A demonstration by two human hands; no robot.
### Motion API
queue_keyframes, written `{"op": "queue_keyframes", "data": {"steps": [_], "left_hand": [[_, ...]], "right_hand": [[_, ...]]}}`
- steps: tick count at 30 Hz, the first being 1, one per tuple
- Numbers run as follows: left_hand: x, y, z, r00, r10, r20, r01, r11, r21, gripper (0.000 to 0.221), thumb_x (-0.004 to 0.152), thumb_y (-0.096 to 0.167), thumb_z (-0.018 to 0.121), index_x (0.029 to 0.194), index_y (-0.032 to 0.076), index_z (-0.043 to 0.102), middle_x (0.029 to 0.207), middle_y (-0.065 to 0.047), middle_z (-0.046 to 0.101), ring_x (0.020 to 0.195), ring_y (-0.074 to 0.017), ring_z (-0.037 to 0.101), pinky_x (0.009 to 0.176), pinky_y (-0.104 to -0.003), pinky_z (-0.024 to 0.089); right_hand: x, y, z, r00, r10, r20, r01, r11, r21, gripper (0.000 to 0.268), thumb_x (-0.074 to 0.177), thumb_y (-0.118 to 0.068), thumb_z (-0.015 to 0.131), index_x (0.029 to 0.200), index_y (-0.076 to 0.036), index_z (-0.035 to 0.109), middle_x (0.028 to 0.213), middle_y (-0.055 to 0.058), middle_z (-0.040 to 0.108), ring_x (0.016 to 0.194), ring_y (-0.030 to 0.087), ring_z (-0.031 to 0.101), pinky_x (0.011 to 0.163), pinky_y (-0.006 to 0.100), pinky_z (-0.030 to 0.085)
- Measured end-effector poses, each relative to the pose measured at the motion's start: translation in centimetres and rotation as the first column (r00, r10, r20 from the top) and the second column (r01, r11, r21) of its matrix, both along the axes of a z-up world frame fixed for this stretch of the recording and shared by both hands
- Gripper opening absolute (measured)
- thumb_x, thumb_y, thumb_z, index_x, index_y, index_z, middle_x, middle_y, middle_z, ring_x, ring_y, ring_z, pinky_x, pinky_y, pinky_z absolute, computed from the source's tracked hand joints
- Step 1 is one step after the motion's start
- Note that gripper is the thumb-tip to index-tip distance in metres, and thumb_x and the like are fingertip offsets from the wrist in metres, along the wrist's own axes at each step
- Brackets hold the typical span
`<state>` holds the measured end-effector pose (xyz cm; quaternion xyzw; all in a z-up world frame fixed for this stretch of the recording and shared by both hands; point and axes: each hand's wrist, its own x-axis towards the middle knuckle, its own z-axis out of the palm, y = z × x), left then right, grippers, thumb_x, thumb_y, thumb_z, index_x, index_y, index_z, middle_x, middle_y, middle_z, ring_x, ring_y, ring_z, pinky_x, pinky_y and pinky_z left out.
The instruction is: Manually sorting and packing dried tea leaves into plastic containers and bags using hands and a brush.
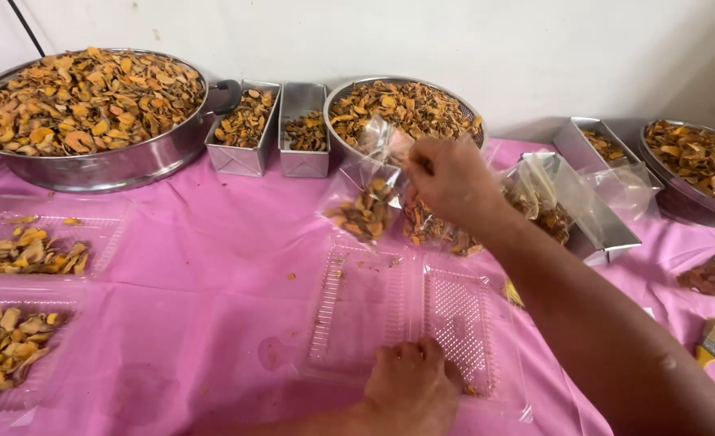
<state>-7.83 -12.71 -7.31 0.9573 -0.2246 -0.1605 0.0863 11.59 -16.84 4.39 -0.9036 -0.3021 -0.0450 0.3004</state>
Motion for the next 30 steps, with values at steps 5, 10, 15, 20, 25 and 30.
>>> {"op": "queue_keyframes", "data": {"steps": [5, 10, 15, 20, 25, 30], "left_hand": [[1.4, -2.9, -8.7, 0.986, 0.161, 0.039, -0.161, 0.987, -0.004, 0.049, 0.102, 0.007, 0.03, 0.145, -0.008, 0.049, 0.144, -0.043, 0.023, 0.098, -0.0801, 0.045, 0.062, -0.085, 0.046], [1.2, -3.3, -7.7, 0.92, 0.276, -0.279, -0.289, 0.957, -0.004, 0.052, 0.101, 0.014, 0.038, 0.14, -0.019, 0.045, 0.136, -0.045, 0.042, 0.114, -0.0734, 0.044, 0.079, -0.091, 0.039], [-0.3, -5.5, -9.1, 0.499, 0.741, -0.449, -0.751, 0.629, 0.203, 0.092, 0.098, 0.069, 0.049, 0.153, -0.002, 0.031, 0.162, -0.033, 0.015, 0.126, -0.0428, 0.055, 0.094, -0.056, 0.051], [-2.1, -4.0, -5.8, 0.889, 0.112, -0.444, -0.094, 0.994, 0.062, 0.048, 0.106, 0.004, 0.028, 0.149, -0.002, 0.048, 0.138, -0.033, 0.053, 0.131, -0.0737, 0.029, 0.086, -0.108, 0.005], [-2.0, -2.8, -0.8, 0.803, 0.237, -0.546, -0.184, 0.971, 0.15, 0.048, 0.11, 0.017, 0.022, 0.152, 0.004, 0.042, 0.143, -0.029, 0.051, 0.128, -0.0563, 0.048, 0.103, -0.092, 0.012], [-0.7, -3.6, -6.7, 0.769, 0.485, -0.416, -0.47, 0.87, 0.147, 0.043, 0.102, 0.019, 0.038, 0.139, 0.002, 0.054, 0.133, -0.026, 0.055, 0.121, -0.0538, 0.048, 0.081, -0.071, 0.045]], "right_hand": [[3.4, -0.5, -4.3, 0.994, 0.033, 0.107, -0.019, 0.991, -0.129, 0.021, 0.095, 0.003, 0.056, 0.078, -0.008, 0.062, 0.074, 0.006, 0.065, 0.06, 0.015, 0.059, 0.052, 0.027, 0.052], [2.1, -0.4, -2.8, 0.988, -0.031, 0.15, 0.055, 0.987, -0.152, 0.015, 0.097, -0.012, 0.068, 0.11, -0.004, 0.065, 0.103, 0.012, 0.066, 0.084, 0.023, 0.062, 0.074, 0.035, 0.058], [3.2, -0.7, -3.8, 0.942, 0.02, 0.336, 0.007, 0.997, -0.079, 0.018, 0.103, -0.002, 0.056, 0.086, -0.003, 0.061, 0.079, 0.007, 0.059, 0.066, 0.019, 0.051, 0.055, 0.034, 0.046], [1.7, -0.4, -3.3, 0.982, -0.054, 0.183, 0.082, 0.985, -0.149, 0.025, 0.103, 0.001, 0.054, 0.08, -0.007, 0.059, 0.08, 0.004, 0.059, 0.068, 0.016, 0.052, 0.056, 0.028, 0.052], [-1.3, -0.6, -1.8, 0.979, 0.041, 0.199, -0.014, 0.991, -0.136, 0.035, 0.099, -0.008, 0.059, 0.132, 0.004, 0.059, 0.135, 0.023, 0.053, 0.109, 0.034, 0.065, 0.086, 0.04, 0.062], [-4.6, -3.3, -1.4, 0.904, 0.09, 0.417, -0.062, 0.995, -0.08, 0.031, 0.1, -0.012, 0.062, 0.129, -0.002, 0.062, 0.137, 0.022, 0.054, 0.109, 0.04, 0.065, 0.08, 0.054, 0.06]]}}
